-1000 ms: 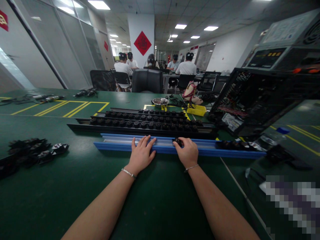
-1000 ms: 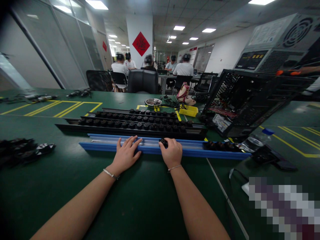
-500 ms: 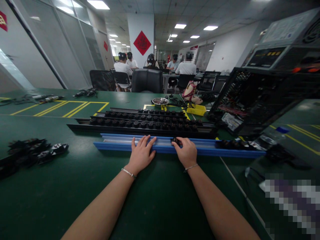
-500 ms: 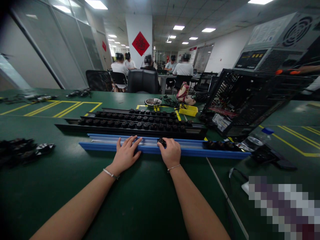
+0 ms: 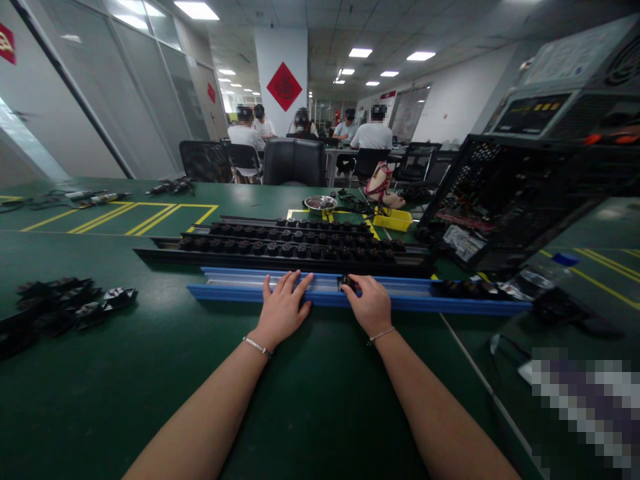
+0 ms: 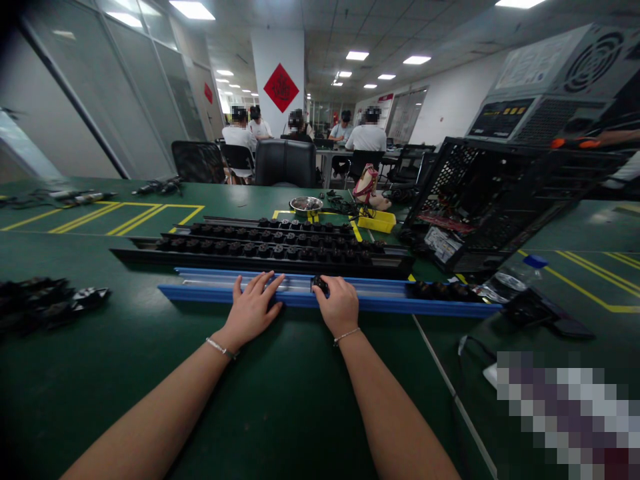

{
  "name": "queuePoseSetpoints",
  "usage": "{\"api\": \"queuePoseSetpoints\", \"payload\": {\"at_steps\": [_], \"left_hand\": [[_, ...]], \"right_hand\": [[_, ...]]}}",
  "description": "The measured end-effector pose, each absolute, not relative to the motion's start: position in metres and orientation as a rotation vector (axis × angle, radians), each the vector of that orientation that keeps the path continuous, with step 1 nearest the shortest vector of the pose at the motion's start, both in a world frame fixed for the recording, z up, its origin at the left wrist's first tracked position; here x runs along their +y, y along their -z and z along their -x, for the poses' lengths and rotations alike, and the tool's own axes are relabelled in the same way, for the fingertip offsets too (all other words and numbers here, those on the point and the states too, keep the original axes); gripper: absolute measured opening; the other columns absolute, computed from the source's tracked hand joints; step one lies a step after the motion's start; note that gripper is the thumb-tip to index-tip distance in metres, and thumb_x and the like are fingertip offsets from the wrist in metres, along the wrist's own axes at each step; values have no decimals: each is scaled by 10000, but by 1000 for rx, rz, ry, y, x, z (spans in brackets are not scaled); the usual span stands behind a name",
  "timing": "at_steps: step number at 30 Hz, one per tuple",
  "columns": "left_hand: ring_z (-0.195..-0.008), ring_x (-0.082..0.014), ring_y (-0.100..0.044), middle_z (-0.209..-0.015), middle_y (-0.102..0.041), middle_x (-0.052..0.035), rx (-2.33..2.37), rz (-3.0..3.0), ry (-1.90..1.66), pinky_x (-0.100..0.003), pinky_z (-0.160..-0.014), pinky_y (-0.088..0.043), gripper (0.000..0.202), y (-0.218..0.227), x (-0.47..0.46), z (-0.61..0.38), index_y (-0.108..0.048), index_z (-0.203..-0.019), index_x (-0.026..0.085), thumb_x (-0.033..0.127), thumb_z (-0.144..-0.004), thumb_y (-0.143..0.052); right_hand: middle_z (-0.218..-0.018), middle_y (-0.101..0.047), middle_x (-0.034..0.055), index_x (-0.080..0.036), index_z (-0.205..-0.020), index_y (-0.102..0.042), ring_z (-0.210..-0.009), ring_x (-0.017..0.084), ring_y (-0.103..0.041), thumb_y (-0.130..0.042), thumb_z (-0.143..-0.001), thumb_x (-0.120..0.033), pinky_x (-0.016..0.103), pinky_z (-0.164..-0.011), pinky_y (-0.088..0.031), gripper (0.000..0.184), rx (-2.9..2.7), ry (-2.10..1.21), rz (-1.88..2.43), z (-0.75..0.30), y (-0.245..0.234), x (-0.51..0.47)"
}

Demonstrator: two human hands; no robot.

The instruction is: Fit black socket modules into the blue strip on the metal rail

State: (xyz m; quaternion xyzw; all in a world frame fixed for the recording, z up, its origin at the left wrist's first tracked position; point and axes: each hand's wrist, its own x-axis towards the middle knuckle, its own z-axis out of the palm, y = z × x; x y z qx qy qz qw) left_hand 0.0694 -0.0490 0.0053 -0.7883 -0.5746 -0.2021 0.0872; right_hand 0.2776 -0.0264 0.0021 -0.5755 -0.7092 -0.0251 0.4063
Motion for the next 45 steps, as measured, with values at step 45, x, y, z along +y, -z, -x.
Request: {"api": "queuePoseSetpoints", "payload": {"at_steps": [45], "left_hand": [[-1305, -316, -329, -1403, -430, -74, -1643, 2358, 550, -647, -1044, -108, 634, -6, -52, -72, -289, -1395, 374, 406, -800, -505]], "right_hand": [[-1038, -665, 87, -154, -1068, -601, -975, 227, -577, -523, -833, -333, 371, -906, -383, 306, -2050, 58, 1387, -266, -5, -33]]}}
